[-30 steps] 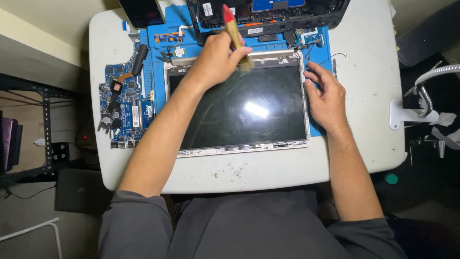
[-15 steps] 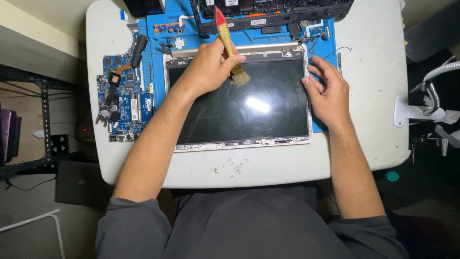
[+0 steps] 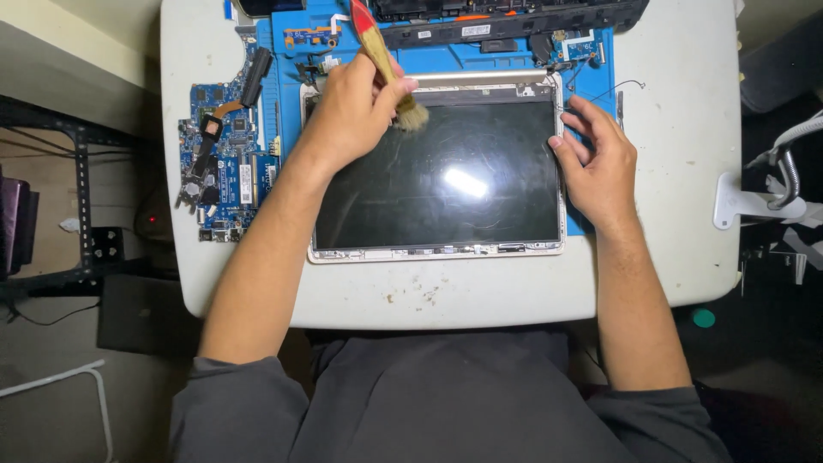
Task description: Cleaning a laptop screen with a brush and then installing the screen bezel onto the laptop frame.
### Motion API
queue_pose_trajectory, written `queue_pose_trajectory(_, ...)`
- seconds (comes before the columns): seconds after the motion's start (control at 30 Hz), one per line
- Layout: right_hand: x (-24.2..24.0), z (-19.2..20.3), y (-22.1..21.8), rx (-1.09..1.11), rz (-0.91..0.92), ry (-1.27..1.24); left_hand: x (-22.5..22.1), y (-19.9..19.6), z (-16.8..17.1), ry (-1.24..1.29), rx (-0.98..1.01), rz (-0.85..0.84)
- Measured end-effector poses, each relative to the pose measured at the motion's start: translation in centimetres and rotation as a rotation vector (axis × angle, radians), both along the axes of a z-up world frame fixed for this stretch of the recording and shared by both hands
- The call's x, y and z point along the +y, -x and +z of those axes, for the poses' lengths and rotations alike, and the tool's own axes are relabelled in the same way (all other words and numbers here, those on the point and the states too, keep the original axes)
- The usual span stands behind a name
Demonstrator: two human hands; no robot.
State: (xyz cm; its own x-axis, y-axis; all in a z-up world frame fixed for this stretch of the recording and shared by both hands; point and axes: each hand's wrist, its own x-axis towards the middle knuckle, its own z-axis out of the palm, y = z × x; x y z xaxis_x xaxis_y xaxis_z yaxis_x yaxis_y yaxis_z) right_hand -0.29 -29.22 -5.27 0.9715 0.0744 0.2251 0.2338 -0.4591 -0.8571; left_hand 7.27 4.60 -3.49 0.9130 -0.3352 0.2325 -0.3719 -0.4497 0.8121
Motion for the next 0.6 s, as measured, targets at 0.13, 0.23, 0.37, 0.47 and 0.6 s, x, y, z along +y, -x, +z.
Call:
queue_pose_trajectory(0.13, 0.1, -0.2, -0.1, -0.006, -0.014, -0.006, -3.1, 4.7, 0.7, 0.033, 0.211, -0.104)
queue_pose_trajectory(0.23, 0.2, 0.0, -0.3, 0.008, -0.028, -0.002, -4.5, 8.0, 2.7, -0.033, 0.526, -0.452)
queue_pose_trajectory(0.37, 0.3, 0.2, 0.0, 0.025, -0.031, 0.007, -2.8, 4.6, 3.4, -0.08, 0.44, -0.409)
queue_pose_trajectory(0.47, 0.2, 0.1, -0.1, 0.035, -0.027, 0.01, -1.0, -0.5, 1.4, -0.057, 0.248, -0.056)
queue_pose_trajectory(0.6, -0.3, -0.4, -0.1, 0.048, -0.017, -0.009, -2.0, -1.5, 0.8, -0.086, 0.285, 0.029)
